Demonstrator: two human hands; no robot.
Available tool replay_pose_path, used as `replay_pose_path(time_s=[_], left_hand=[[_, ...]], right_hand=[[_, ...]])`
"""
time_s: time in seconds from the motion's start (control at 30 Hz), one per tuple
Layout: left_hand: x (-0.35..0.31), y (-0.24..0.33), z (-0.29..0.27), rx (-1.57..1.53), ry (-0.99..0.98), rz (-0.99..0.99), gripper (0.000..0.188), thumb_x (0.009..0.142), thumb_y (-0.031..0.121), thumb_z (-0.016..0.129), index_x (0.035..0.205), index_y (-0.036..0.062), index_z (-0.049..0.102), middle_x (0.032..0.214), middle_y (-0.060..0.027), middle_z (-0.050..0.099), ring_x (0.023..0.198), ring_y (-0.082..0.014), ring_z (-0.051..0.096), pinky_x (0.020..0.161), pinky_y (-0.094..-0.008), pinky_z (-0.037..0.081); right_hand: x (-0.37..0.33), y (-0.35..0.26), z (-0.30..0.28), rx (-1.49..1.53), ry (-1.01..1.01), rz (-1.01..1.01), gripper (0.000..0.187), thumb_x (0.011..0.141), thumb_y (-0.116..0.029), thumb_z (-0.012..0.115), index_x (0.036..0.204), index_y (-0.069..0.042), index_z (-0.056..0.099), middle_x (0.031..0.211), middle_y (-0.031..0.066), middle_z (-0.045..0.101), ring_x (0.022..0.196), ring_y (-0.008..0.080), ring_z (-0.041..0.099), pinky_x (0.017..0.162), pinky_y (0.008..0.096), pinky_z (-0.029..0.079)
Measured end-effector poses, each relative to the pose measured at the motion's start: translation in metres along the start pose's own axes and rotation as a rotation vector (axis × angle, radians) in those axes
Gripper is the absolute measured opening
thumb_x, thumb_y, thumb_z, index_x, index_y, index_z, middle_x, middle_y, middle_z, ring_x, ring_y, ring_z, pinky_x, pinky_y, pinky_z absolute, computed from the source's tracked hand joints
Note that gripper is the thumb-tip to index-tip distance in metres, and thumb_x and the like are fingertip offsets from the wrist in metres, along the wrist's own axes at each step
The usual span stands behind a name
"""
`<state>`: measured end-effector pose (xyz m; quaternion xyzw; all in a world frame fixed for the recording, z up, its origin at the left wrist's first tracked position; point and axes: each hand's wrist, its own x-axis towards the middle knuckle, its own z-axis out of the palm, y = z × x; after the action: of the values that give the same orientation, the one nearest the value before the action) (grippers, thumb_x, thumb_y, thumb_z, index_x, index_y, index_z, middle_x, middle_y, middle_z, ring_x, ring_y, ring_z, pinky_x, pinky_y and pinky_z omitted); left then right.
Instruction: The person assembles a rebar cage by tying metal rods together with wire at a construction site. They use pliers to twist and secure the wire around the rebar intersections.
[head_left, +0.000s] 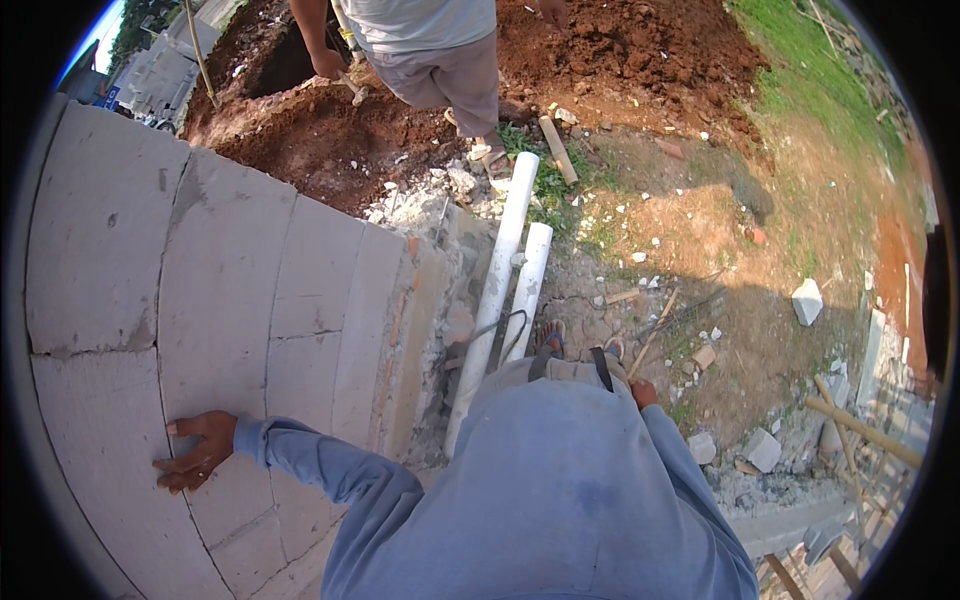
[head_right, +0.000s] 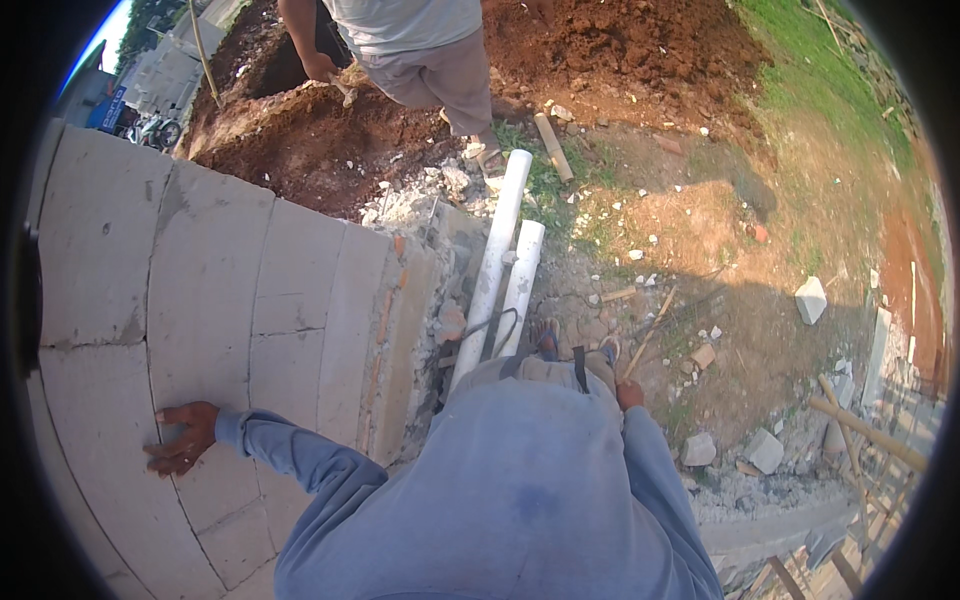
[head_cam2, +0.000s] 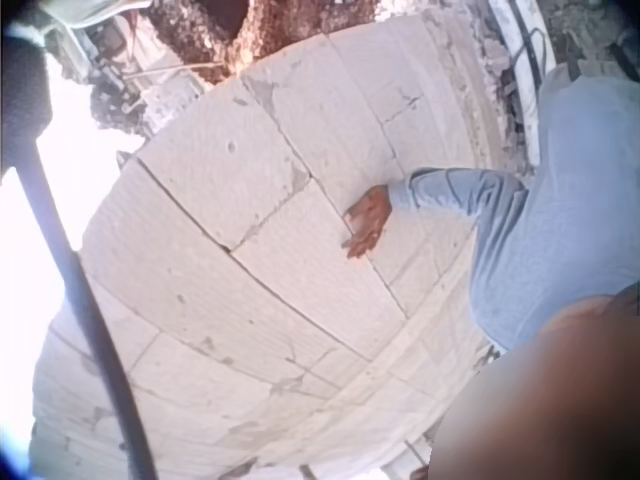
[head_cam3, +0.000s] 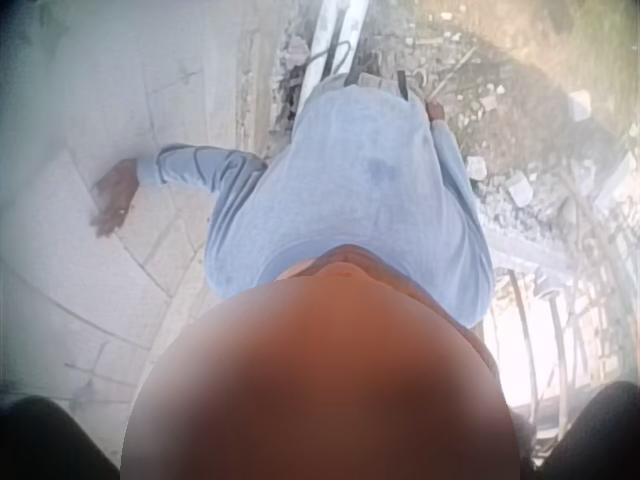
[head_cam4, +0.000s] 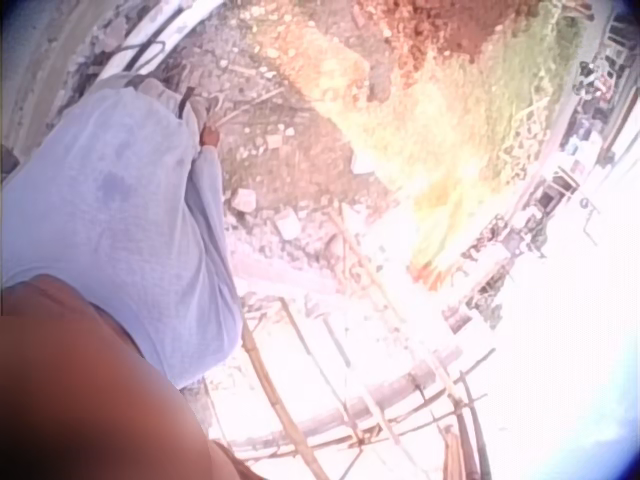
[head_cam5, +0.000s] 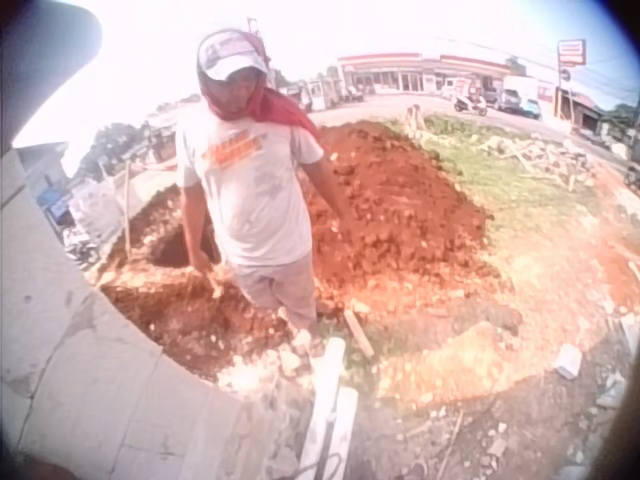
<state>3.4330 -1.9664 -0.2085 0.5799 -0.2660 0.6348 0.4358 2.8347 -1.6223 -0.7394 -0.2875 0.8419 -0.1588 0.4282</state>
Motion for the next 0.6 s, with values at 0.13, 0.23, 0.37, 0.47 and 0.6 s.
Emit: replay_pose_path(time_s=[0.13, 0.23, 0.37, 0.47, 0.6], left_hand=[[0.001, 0.002, -0.002, 0.001, -0.011, -0.009, 0.063, 0.093, 0.051, 0.051, 0.139, 0.0074, 0.043, 0.148, -0.0265, 0.030, 0.141, -0.0453, 0.021, 0.109, -0.0655, 0.014], [0.003, 0.004, -0.001, 0.005, -0.047, -0.023, 0.064, 0.095, 0.051, 0.049, 0.141, 0.0079, 0.040, 0.151, -0.0238, 0.027, 0.144, -0.0426, 0.017, 0.111, -0.0641, 0.011], [-0.003, 0.002, -0.001, 0.011, -0.014, -0.040, 0.062, 0.094, 0.052, 0.051, 0.139, 0.0103, 0.043, 0.150, -0.0218, 0.030, 0.142, -0.0435, 0.020, 0.110, -0.0649, 0.013], [0.003, 0.005, -0.002, 0.019, -0.015, -0.022, 0.061, 0.095, 0.051, 0.050, 0.139, 0.0101, 0.044, 0.151, -0.0211, 0.029, 0.143, -0.0427, 0.020, 0.111, -0.0644, 0.012], [0.004, 0.001, -0.006, 0.038, -0.047, -0.051, 0.060, 0.096, 0.051, 0.048, 0.139, 0.0098, 0.045, 0.151, -0.0200, 0.029, 0.143, -0.0412, 0.019, 0.111, -0.0639, 0.010]], right_hand=[[0.008, 0.011, 0.008, -0.077, -0.027, 0.014, 0.044, 0.086, -0.040, 0.052, 0.103, -0.003, 0.067, 0.106, 0.0268, 0.064, 0.103, 0.0451, 0.059, 0.089, 0.0485, 0.046], [0.021, 0.050, 0.021, -0.189, -0.059, -0.039, 0.045, 0.086, -0.040, 0.052, 0.107, -0.003, 0.067, 0.109, 0.0266, 0.063, 0.105, 0.0450, 0.058, 0.091, 0.0488, 0.046], [0.025, 0.028, 0.018, -0.181, -0.069, 0.048, 0.046, 0.086, -0.040, 0.052, 0.110, -0.004, 0.066, 0.114, 0.0263, 0.062, 0.107, 0.0450, 0.057, 0.094, 0.0481, 0.045], [0.002, -0.015, 0.001, -0.071, -0.056, 0.219, 0.045, 0.086, -0.040, 0.052, 0.112, -0.005, 0.065, 0.114, 0.0262, 0.062, 0.108, 0.0450, 0.057, 0.094, 0.0471, 0.045], [0.009, -0.006, 0.002, -0.137, -0.072, 0.044, 0.043, 0.087, -0.041, 0.051, 0.104, -0.005, 0.068, 0.111, 0.0262, 0.063, 0.107, 0.0438, 0.058, 0.094, 0.0468, 0.046]])
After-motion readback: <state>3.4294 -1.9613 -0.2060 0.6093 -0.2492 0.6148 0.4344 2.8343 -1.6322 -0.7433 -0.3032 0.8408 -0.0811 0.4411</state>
